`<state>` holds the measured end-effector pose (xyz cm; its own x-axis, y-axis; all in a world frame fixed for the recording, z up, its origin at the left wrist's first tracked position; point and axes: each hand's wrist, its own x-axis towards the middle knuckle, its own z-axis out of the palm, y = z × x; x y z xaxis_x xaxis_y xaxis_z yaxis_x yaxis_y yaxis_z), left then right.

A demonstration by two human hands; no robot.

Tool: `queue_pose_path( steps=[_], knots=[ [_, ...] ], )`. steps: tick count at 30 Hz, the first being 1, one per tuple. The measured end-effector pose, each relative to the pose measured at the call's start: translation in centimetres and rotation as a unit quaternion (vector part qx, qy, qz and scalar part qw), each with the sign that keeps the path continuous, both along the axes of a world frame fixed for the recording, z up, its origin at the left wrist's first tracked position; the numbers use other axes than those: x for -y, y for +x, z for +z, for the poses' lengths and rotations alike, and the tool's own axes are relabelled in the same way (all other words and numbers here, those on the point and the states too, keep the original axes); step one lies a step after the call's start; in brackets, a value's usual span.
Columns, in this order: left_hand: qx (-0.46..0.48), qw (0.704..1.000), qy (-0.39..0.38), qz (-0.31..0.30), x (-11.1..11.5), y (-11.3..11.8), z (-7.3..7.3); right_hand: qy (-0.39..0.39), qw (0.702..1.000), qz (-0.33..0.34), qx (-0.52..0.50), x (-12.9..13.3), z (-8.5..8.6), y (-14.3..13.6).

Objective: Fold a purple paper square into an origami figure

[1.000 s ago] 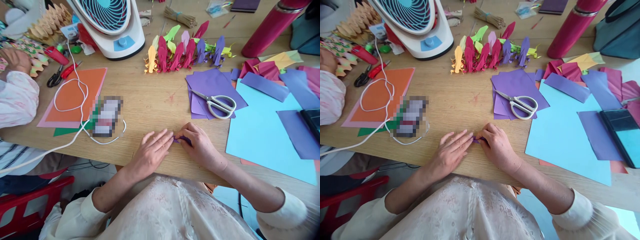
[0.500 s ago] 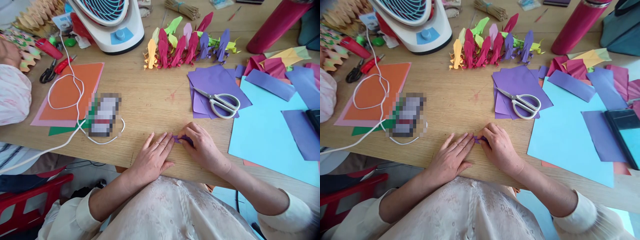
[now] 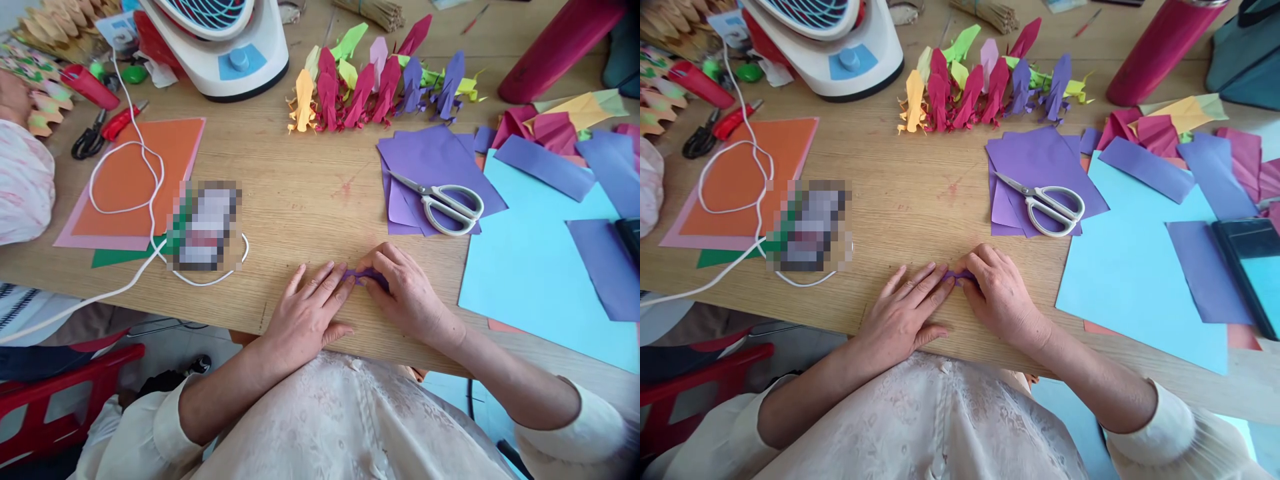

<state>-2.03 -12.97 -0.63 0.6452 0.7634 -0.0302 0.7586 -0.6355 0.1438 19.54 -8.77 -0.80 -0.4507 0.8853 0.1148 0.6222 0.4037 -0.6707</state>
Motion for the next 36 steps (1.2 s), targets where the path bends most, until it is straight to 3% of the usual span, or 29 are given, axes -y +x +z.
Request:
queue_pose_path(
  steps=[19, 25, 31, 36],
  knots=[
    [-0.036, 0.999, -0.003, 0.016, 0.5, -0.1, -0.4, 0.032, 0.999, 0.006, -0.007, 0.2, -0.3, 0.0],
    [-0.048, 0.999, 0.012, 0.020, 0.6, 0.2, -0.1, 0.129, 0.987, 0.057, 0.075, 0.7, -0.5, 0.5],
    [-0.057, 0.998, 0.018, 0.018, 0.7, 0.2, -0.3, 0.242, 0.941, 0.142, 0.188, 2.0, 0.0, 1.9],
    [-0.054, 0.998, 0.012, 0.020, 0.7, 0.3, -0.2, 0.267, 0.929, 0.132, 0.219, 2.6, 0.2, 1.3]
  ],
)
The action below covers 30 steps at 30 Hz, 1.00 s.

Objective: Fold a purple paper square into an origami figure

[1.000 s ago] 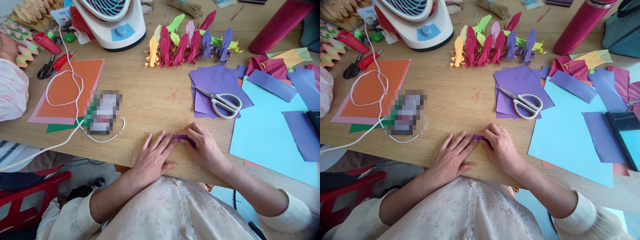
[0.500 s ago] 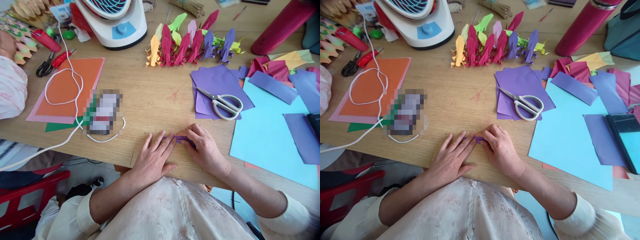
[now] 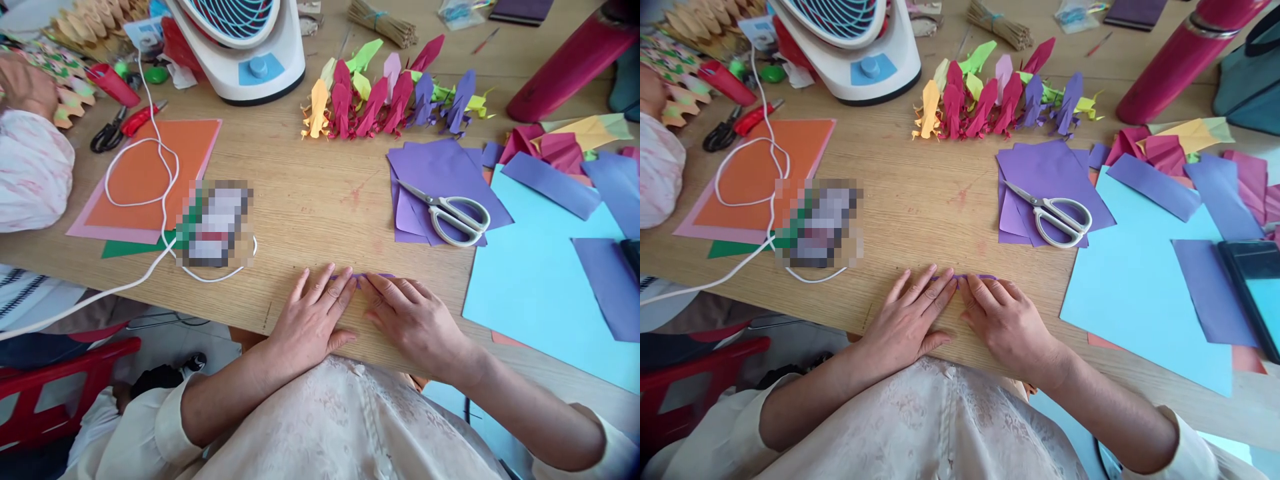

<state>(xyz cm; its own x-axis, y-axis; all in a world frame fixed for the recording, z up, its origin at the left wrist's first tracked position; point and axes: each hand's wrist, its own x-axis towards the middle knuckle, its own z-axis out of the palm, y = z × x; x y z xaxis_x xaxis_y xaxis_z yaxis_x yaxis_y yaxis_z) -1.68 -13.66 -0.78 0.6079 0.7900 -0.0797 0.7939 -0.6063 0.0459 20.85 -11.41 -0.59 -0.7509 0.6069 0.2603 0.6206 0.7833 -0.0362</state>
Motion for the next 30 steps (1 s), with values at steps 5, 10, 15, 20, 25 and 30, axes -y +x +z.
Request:
queue_pose_path(
  steps=[5, 10, 15, 20, 25, 30],
  knots=[
    [0.012, 1.000, -0.020, -0.002, -0.1, -0.2, -0.2, 0.024, 1.000, -0.013, -0.002, 0.1, -0.5, -0.6],
    [0.064, 0.997, 0.031, 0.007, 0.3, -1.7, -0.1, 0.021, 1.000, -0.018, -0.001, 0.1, -0.8, -0.5],
    [0.076, 0.994, 0.074, 0.035, 0.2, -2.8, 0.6, 0.017, 1.000, -0.019, -0.015, 0.1, -0.9, -0.4],
    [0.058, 0.996, 0.068, 0.014, -0.4, -2.8, 0.6, 0.006, 1.000, -0.024, -0.019, 0.1, -0.8, -0.4],
    [0.040, 0.998, 0.056, -0.002, -0.6, -2.8, 0.8, -0.003, 0.999, -0.025, -0.023, 0.1, -0.7, -0.4],
    [-0.009, 0.997, 0.071, -0.024, -0.4, -2.5, 1.2, -0.001, 0.999, -0.025, -0.021, 0.1, -0.7, -0.4]
  ],
)
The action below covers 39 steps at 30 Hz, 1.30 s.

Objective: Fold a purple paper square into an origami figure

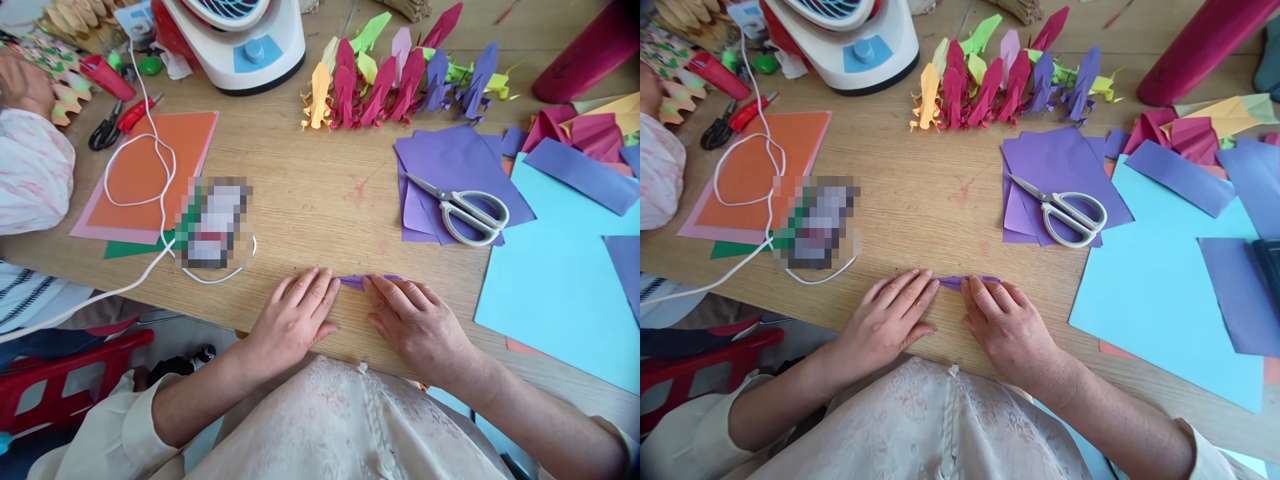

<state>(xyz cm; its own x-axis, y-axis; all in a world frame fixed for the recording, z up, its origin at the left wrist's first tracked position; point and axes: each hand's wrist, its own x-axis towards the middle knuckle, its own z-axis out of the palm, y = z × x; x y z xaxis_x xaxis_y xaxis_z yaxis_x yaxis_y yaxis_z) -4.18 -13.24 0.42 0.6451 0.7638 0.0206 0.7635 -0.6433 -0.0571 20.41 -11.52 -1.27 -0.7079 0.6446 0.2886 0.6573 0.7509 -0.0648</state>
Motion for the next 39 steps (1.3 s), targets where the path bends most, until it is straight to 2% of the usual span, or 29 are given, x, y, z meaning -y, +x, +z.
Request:
queue_pose_path(
  steps=[6, 19, 28, 39],
  knots=[
    [-0.050, 0.998, 0.033, -0.013, 0.3, 0.7, -0.2, 0.011, 1.000, 0.002, 0.009, -0.1, 0.0, 0.0],
    [-0.014, 1.000, -0.006, 0.005, 0.1, 0.2, 0.0, -0.010, 1.000, -0.002, -0.004, 0.0, -0.3, 0.1],
    [0.048, 0.998, -0.034, 0.002, -0.4, -0.9, -0.7, -0.001, 1.000, 0.000, 0.008, 0.0, -0.3, 0.0],
    [0.009, 0.998, -0.040, 0.052, -0.6, 1.1, -0.2, 0.003, 1.000, 0.001, 0.002, 0.0, -0.4, 0.1]
  ],
)
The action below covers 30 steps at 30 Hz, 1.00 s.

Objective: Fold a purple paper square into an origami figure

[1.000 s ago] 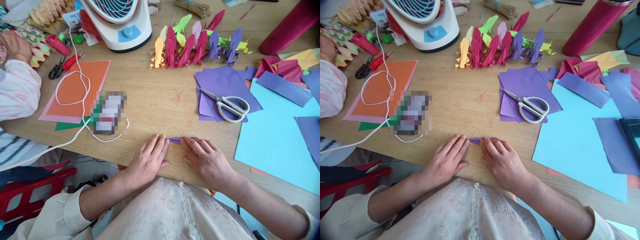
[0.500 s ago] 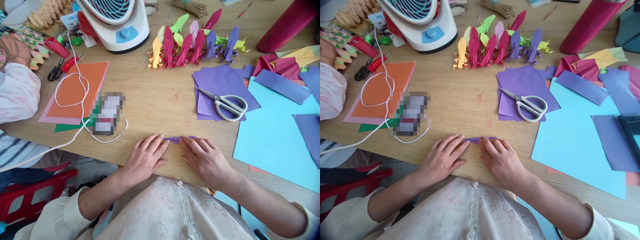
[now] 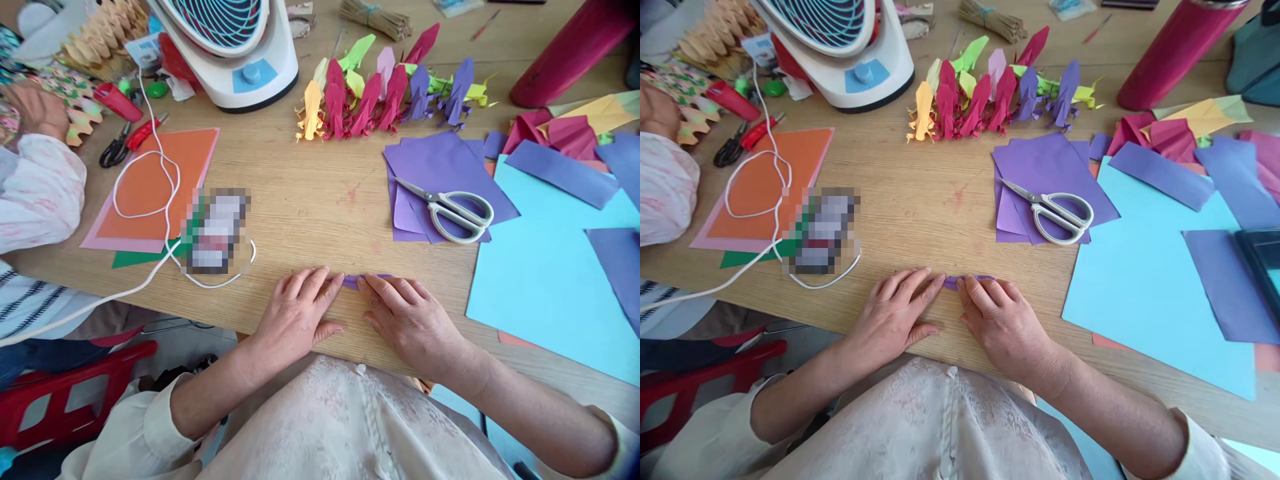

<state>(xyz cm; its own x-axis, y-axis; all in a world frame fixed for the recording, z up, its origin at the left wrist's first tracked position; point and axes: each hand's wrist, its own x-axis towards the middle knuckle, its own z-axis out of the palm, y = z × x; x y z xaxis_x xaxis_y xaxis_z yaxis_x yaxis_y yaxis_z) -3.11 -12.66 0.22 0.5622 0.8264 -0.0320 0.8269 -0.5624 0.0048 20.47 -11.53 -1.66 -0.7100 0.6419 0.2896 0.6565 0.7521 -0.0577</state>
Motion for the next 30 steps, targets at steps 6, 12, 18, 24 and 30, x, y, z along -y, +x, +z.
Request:
queue_pose_path(
  steps=[6, 12, 18, 24, 30],
  knots=[
    [0.001, 1.000, -0.009, -0.005, 0.0, -0.2, -0.2, 0.002, 1.000, -0.006, 0.004, 0.0, -0.2, 0.0],
    [0.025, 1.000, -0.013, -0.002, -0.1, -0.7, -0.5, -0.006, 1.000, 0.000, 0.002, 0.0, -0.2, 0.0],
    [0.037, 0.999, -0.025, 0.002, -0.2, -1.0, -0.6, -0.017, 1.000, 0.001, -0.005, -0.1, -0.1, 0.0],
    [0.005, 1.000, -0.016, -0.004, -0.3, -0.5, -0.1, -0.011, 1.000, 0.000, -0.003, -0.1, -0.2, 0.0],
    [0.024, 0.999, -0.003, -0.025, -0.8, -0.6, -0.1, -0.012, 1.000, -0.003, 0.000, -0.1, -0.1, 0.0]
  ],
)
